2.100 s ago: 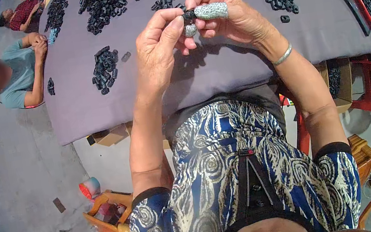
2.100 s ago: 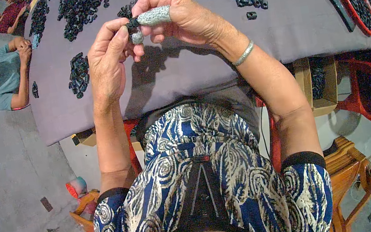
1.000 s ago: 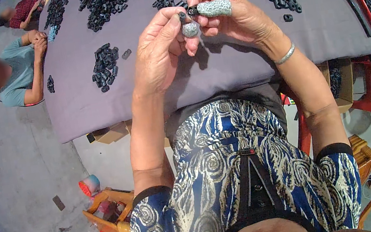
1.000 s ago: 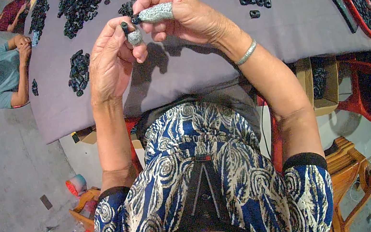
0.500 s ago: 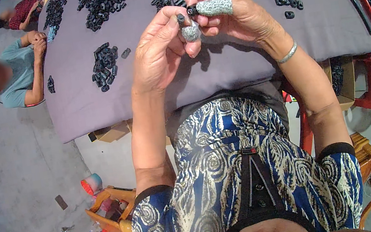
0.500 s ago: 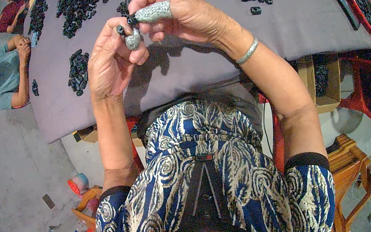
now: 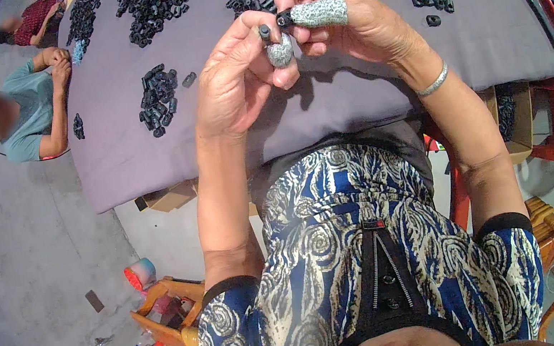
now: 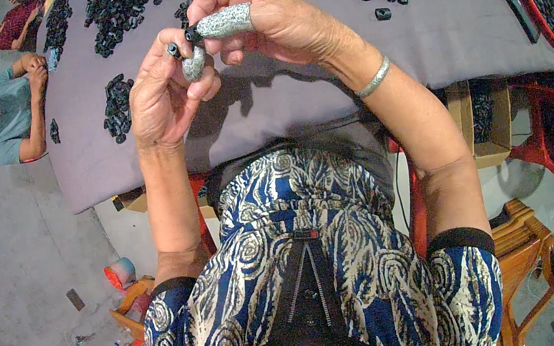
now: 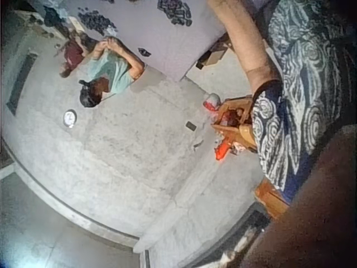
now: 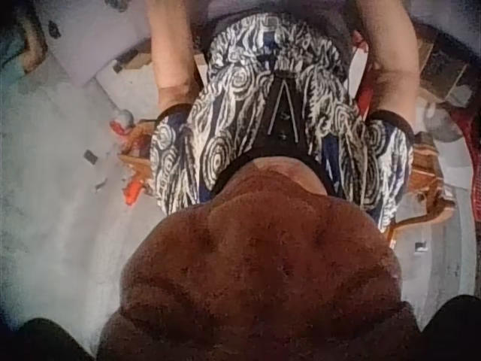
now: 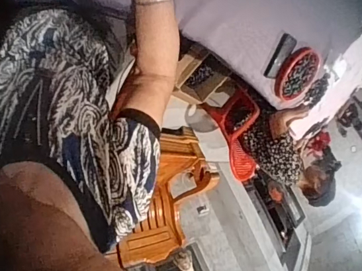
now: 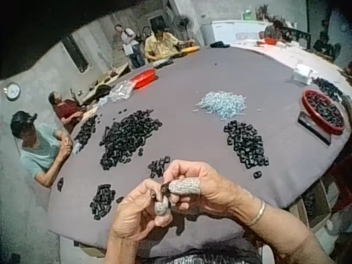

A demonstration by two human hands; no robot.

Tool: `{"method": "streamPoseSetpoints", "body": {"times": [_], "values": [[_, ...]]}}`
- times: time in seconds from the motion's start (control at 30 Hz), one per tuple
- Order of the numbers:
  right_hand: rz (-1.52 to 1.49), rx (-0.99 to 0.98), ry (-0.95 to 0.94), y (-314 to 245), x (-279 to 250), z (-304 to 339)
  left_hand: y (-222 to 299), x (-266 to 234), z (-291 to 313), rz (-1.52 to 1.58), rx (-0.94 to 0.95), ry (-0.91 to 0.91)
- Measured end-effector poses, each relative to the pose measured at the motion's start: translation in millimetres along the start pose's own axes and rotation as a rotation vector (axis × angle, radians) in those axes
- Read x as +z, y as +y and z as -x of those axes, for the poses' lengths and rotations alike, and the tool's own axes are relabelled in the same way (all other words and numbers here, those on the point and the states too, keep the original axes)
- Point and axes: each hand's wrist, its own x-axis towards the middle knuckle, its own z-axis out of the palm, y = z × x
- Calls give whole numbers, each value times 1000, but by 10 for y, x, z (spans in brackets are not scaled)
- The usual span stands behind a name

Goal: The person assembles small plastic components by fitting pieces together by hand and sorts the assembled parts across the table.

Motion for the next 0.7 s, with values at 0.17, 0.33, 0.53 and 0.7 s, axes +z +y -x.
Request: {"method": "streamPoseSetpoints", "body": {"times": [0.17, 0.33, 0.53, 0.7], "values": [[-14, -17, -8, -4, 14, -4, 4, -33, -7, -8, 2, -27], [-18, -23, -23, -6, -1, -6, 15, -15, -9, -19, -8, -12], [-23, -24, -50, -13, 5, -1, 16, -53, -4, 16, -23, -37], [54, -14, 54, -32, 95, 3, 2, -104, -12, 43, -30, -100]]}}
